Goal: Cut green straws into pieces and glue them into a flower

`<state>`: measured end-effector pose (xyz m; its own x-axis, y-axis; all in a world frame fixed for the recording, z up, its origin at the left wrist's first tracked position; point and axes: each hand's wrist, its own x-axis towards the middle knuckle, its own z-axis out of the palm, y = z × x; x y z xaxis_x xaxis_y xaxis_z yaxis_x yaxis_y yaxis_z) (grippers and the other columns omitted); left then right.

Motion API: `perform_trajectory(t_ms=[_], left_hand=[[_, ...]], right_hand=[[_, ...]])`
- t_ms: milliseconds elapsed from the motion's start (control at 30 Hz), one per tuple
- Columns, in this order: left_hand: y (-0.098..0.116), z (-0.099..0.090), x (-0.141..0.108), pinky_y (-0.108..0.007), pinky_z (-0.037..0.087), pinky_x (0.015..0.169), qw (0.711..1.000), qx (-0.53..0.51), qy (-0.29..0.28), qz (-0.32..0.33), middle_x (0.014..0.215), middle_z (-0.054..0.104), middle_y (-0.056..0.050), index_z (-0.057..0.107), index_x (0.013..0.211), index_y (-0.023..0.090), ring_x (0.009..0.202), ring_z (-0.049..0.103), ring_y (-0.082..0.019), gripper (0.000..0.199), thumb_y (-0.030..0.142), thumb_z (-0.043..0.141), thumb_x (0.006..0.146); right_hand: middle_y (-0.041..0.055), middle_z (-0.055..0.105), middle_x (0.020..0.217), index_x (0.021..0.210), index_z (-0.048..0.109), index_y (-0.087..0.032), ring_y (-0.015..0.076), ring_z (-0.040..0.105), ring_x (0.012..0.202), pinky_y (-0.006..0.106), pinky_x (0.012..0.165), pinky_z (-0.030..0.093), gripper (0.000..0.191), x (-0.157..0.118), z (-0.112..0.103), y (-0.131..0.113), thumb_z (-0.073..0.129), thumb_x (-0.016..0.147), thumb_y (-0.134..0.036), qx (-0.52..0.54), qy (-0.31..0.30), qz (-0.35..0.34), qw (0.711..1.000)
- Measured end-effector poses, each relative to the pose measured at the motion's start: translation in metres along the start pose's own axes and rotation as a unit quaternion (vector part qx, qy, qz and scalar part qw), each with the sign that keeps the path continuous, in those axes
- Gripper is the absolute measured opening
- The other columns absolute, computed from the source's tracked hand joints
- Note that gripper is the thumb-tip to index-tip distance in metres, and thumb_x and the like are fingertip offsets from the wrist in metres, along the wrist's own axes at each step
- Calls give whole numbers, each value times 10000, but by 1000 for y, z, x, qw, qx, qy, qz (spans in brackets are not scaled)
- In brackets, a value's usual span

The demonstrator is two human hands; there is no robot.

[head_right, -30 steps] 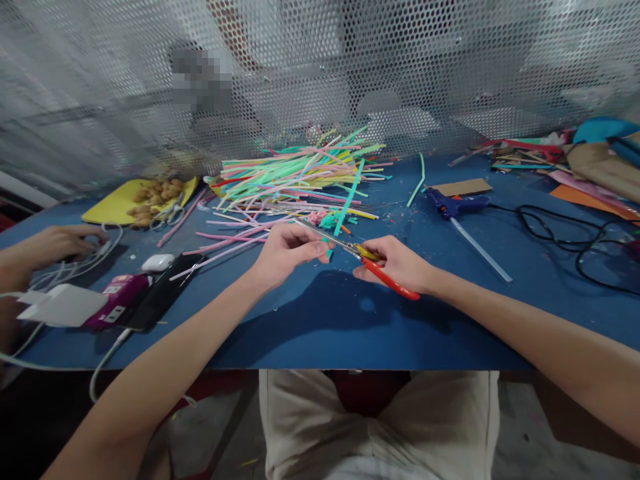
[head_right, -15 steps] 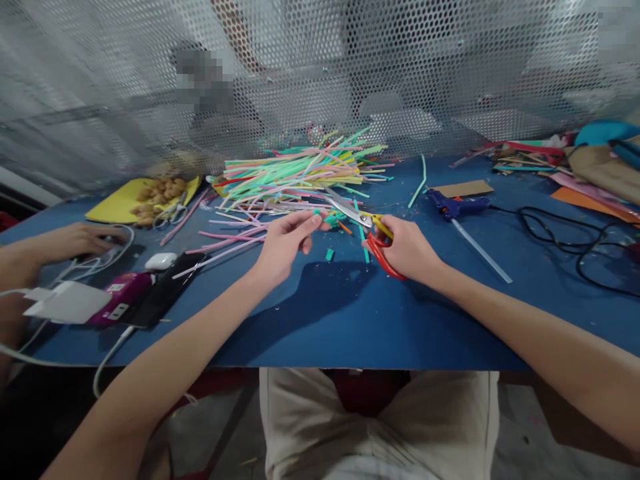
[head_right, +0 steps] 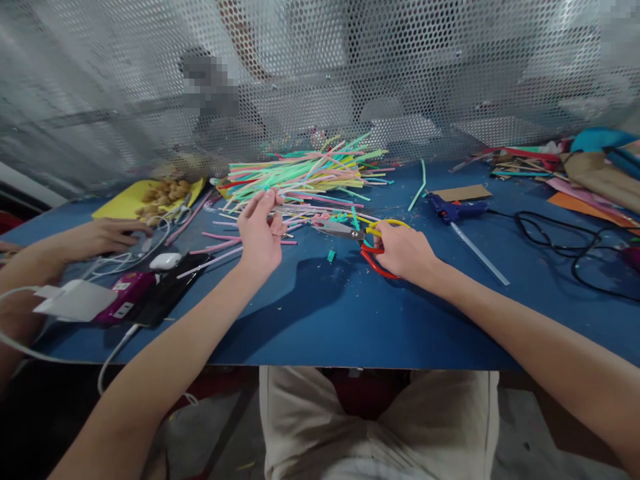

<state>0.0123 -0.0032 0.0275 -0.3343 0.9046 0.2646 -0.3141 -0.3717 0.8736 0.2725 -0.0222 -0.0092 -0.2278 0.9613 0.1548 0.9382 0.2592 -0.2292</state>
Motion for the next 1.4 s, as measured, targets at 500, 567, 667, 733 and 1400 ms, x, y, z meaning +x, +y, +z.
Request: perform_trajectory(t_ms=[500, 567, 667, 733, 1400], left_hand=[[-19, 7, -26, -179, 446, 453, 967, 111, -204, -106, 843, 708, -16, 766, 936, 190, 542, 547, -55, 299, 444, 834, 794], [-25, 10, -36, -196, 523, 516, 948, 137, -249, -142, 728, 642, 2, 772, 946, 176, 588, 573, -81, 347, 477, 836, 785], [-30, 13, -49, -256, 616, 649, 928, 145, -287, -187, 753, 632, 6, 767, 960, 167, 652, 599, -92, 403, 501, 855, 752], [-30, 15, -54, -287, 637, 702, 917, 144, -308, -210, 806, 651, -9, 770, 952, 157, 697, 612, -100, 428, 517, 860, 739], [-29, 12, -55, -241, 624, 748, 882, 116, -344, -300, 999, 800, -124, 806, 1029, 137, 769, 747, -132, 484, 522, 872, 745]], right_hand=[[27, 662, 817, 849, 519, -241, 185, 605, 694, 341, 668, 510, 310, 14, -4, 29, 784, 758, -376, 398, 59, 15, 915], [1, 636, 830, 848, 490, -249, 169, 626, 727, 349, 740, 559, 382, 8, -5, 17, 828, 731, -383, 522, 56, -5, 851], [-18, 595, 840, 839, 483, -249, 156, 639, 752, 358, 774, 589, 401, -3, -6, -6, 844, 731, -385, 605, 53, -4, 795], [-24, 575, 829, 831, 485, -246, 152, 640, 736, 366, 773, 595, 403, -10, -6, -18, 850, 726, -381, 622, 57, 1, 781], [-13, 542, 857, 785, 433, -250, 171, 594, 847, 385, 829, 552, 455, -13, 1, -28, 854, 695, -397, 620, 111, -10, 777]])
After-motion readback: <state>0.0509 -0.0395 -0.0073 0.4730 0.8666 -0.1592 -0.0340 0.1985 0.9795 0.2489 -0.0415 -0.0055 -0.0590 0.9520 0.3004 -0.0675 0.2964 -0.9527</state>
